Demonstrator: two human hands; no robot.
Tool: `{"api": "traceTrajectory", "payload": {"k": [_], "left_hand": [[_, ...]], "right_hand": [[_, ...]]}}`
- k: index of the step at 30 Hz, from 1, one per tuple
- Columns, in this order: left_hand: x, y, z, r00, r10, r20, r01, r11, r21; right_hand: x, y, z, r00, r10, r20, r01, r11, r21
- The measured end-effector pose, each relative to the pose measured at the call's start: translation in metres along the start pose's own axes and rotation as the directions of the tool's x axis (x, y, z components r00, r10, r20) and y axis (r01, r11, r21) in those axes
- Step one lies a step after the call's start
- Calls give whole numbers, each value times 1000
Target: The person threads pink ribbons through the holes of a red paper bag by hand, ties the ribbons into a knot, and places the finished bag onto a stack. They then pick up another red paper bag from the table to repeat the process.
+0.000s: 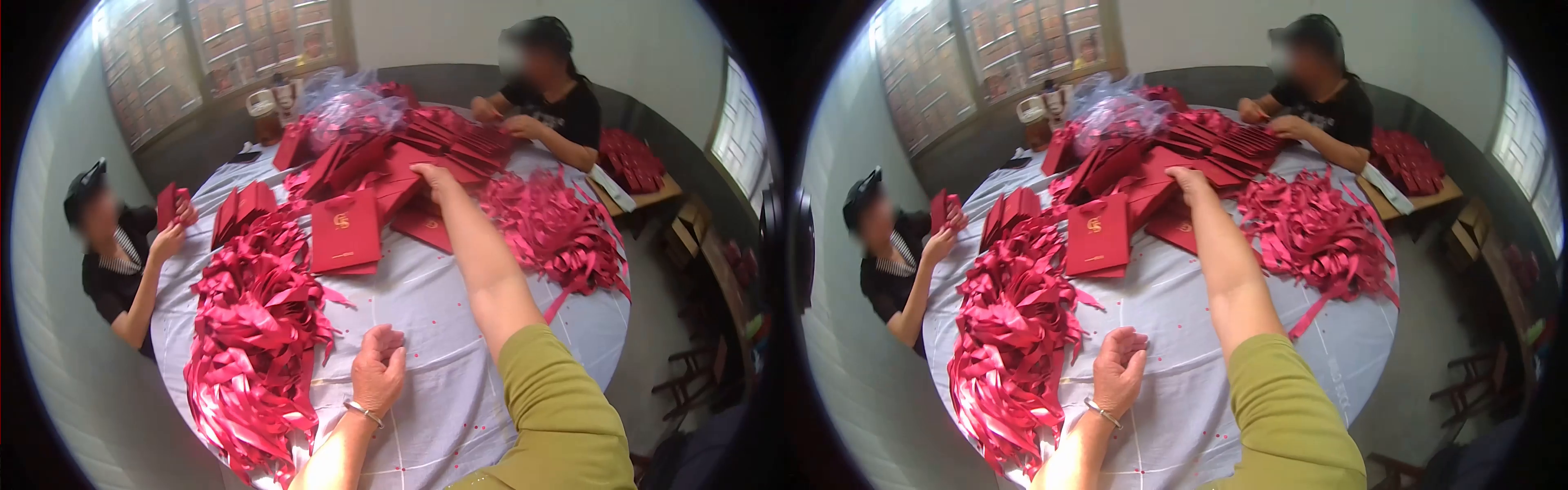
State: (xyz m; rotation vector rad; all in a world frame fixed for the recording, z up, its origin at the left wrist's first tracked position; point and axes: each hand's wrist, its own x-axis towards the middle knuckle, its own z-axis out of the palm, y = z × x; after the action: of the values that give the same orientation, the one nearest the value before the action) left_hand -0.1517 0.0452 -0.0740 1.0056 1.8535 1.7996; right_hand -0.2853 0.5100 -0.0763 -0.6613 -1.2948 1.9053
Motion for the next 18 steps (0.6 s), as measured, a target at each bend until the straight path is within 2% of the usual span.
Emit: {"api": "traceTrajectory", "payload": {"k": [2,3,4,6,7,9,12,13,14,15,16,18], "left_hand": [[1,-2,0,1000,29,2,-29,1000,-2],[1,-4,1,999,40,2,-40,999,-22],[1,-7,1,999,48,0,-48,998,-42],[1,-5,1,999,53,14,-52,998,-28],[1,-7,1,998,58,13,-58,998,-16],[1,-8,1,997,77,18,-77,997,11],[-1,-5,0,993,109,47,-113,991,77],[-2,-3,1,988,141,56,-146,982,118],[-4,1,1,980,176,92,-192,956,222],[-7,8,0,969,210,133,-242,915,323],[-10,13,0,953,234,192,-294,869,398],[-18,21,3,880,329,344,-475,635,609]], "right_hand": [[-4,8,0,984,-163,-68,163,987,-12],[-4,12,1,956,-206,-211,161,964,-211],[-20,7,8,937,-244,-250,175,947,-271],[-42,-1,17,839,-394,-374,129,814,-567],[-82,-23,20,883,-407,-233,220,798,-562],[-115,-40,18,896,-380,-229,95,667,-739],[-159,-60,-6,958,-287,-17,177,634,-753],[-188,-71,-14,953,-299,44,228,617,-753],[-198,-78,-30,964,-238,114,228,534,-814],[-203,-80,-48,970,-167,178,235,449,-862],[-227,-87,-65,942,-252,222,313,421,-851],[-274,-117,-99,930,-228,289,360,395,-845]]}}
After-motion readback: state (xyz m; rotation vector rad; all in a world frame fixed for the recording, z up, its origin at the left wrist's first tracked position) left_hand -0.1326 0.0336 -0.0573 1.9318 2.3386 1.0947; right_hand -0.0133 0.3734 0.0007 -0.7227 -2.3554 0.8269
